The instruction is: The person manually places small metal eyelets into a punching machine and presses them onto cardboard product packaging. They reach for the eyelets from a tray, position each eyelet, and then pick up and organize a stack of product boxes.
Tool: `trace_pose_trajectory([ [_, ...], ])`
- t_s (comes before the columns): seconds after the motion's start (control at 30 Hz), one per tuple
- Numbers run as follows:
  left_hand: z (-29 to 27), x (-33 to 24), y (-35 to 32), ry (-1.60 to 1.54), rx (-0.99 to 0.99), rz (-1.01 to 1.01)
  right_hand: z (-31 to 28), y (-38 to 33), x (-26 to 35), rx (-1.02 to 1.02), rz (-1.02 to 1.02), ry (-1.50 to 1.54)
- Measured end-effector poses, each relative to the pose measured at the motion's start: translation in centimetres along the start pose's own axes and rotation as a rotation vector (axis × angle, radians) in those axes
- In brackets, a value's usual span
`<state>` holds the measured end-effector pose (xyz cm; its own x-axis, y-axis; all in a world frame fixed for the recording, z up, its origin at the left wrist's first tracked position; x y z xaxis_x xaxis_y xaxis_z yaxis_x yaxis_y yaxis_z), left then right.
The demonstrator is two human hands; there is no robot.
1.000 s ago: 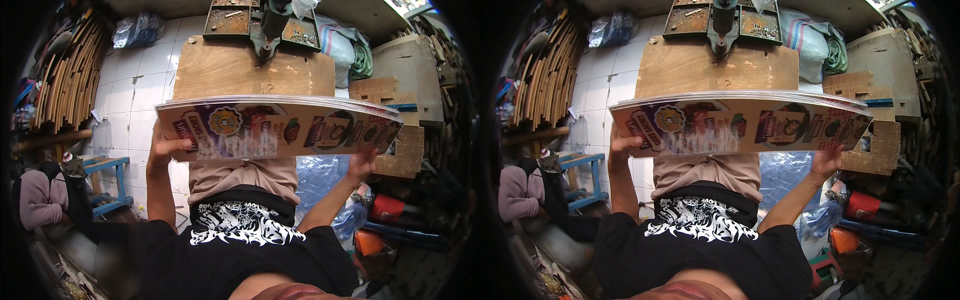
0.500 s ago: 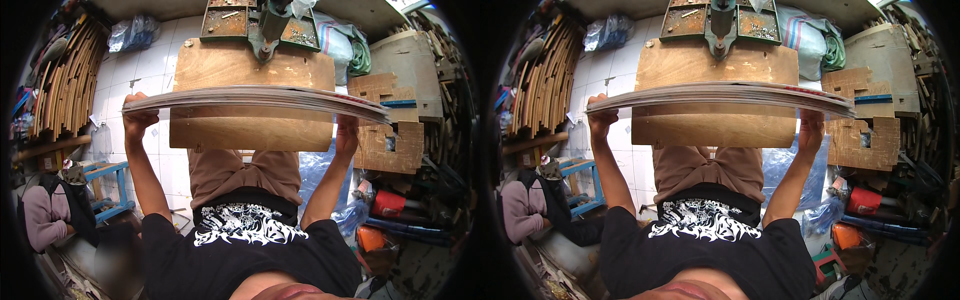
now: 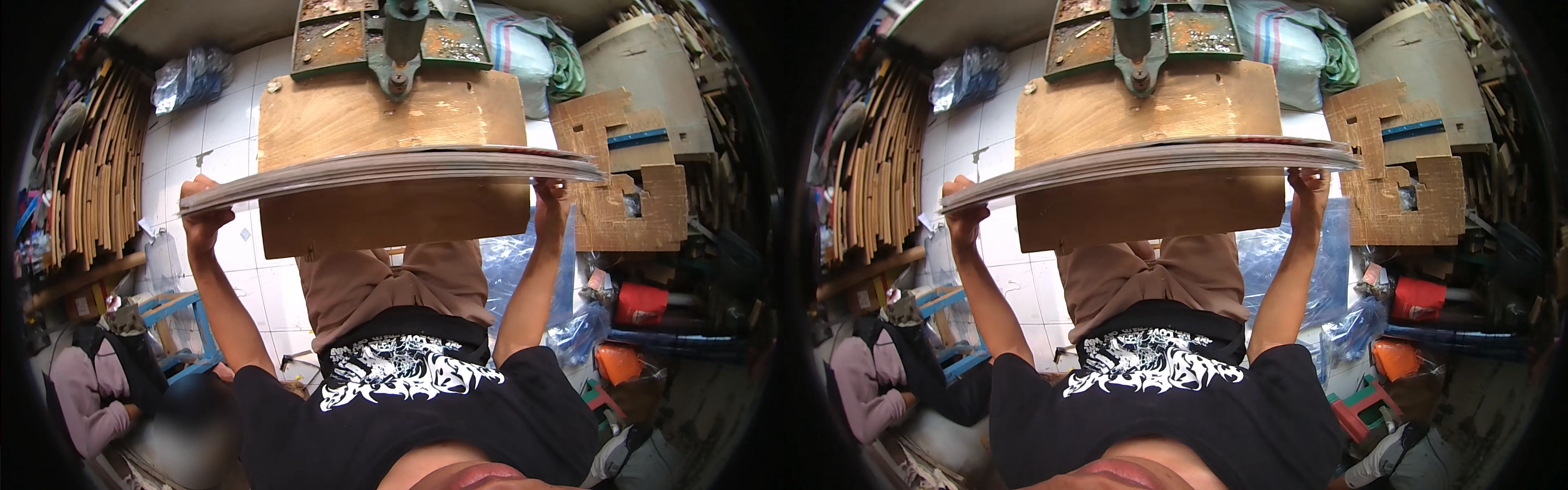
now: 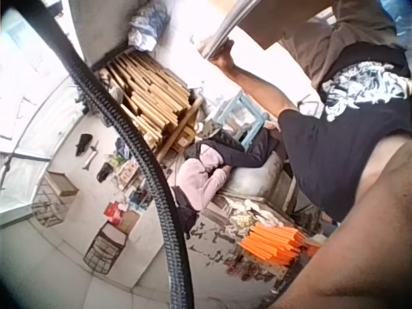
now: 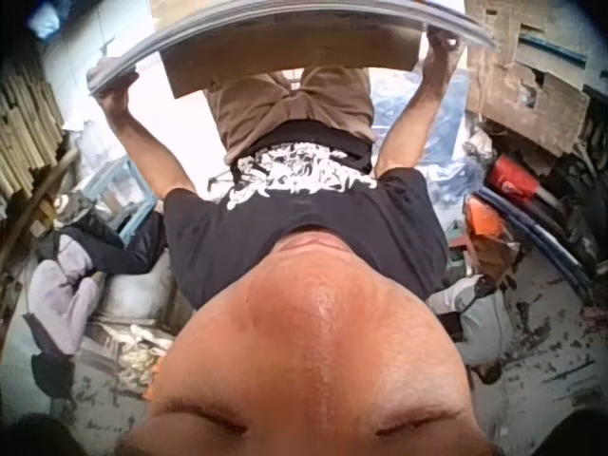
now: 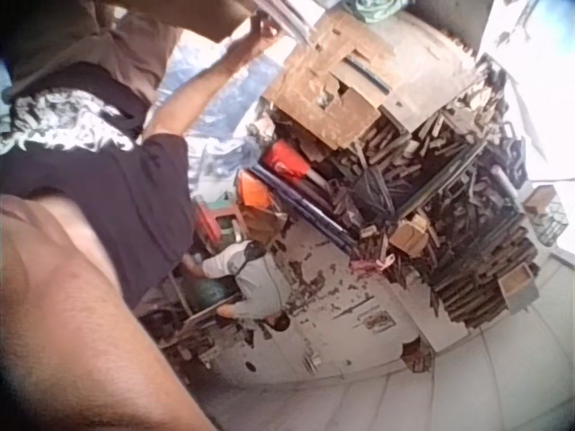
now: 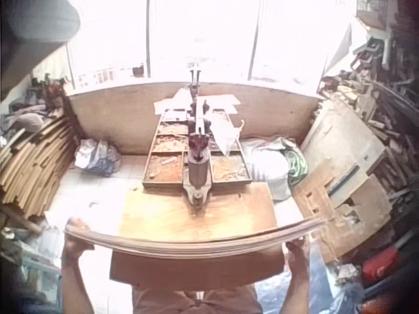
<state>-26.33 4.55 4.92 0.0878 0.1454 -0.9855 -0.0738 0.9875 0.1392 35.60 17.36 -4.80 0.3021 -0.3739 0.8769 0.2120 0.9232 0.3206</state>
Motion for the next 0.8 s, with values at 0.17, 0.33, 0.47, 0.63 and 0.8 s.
trace_pose_trajectory([
  [0.17, 1.1, -0.6, -0.3, 0.097, 0.011, -0.030, -0.1, -0.6, 1.6, 0.061, 0.014, -0.029],
  [0.33, 1.3, -0.6, -0.7, 0.113, -0.003, -0.037, 1.8, 0.4, 7.2, 0.067, -0.071, -0.357],
  [0.47, 1.6, -1.4, -0.4, 0.248, -0.070, 0.086, 4.4, 2.6, 10.5, 0.241, -0.246, -0.163],
  [0.63, 1.5, -0.3, -1.8, 0.043, -0.261, 0.142, 4.1, 3.6, 10.0, 0.325, -0.262, -0.170],
  [0.8, 0.7, -0.7, -1.6, 0.008, -0.279, 0.151, 2.5, 5.2, 8.7, 0.292, -0.219, -0.039],
])
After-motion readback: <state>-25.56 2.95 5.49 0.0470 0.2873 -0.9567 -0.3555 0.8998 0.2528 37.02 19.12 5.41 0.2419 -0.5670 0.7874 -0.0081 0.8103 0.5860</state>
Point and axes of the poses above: each hand's wrist, its own y-axis towards the middle knuckle, its own z-axis out of the palm, x = y × z, the point moved 7 cm from there along y, towards the middle knuckle, and after that the axes turned 14 degrees about -z, right-handed, at the moved point
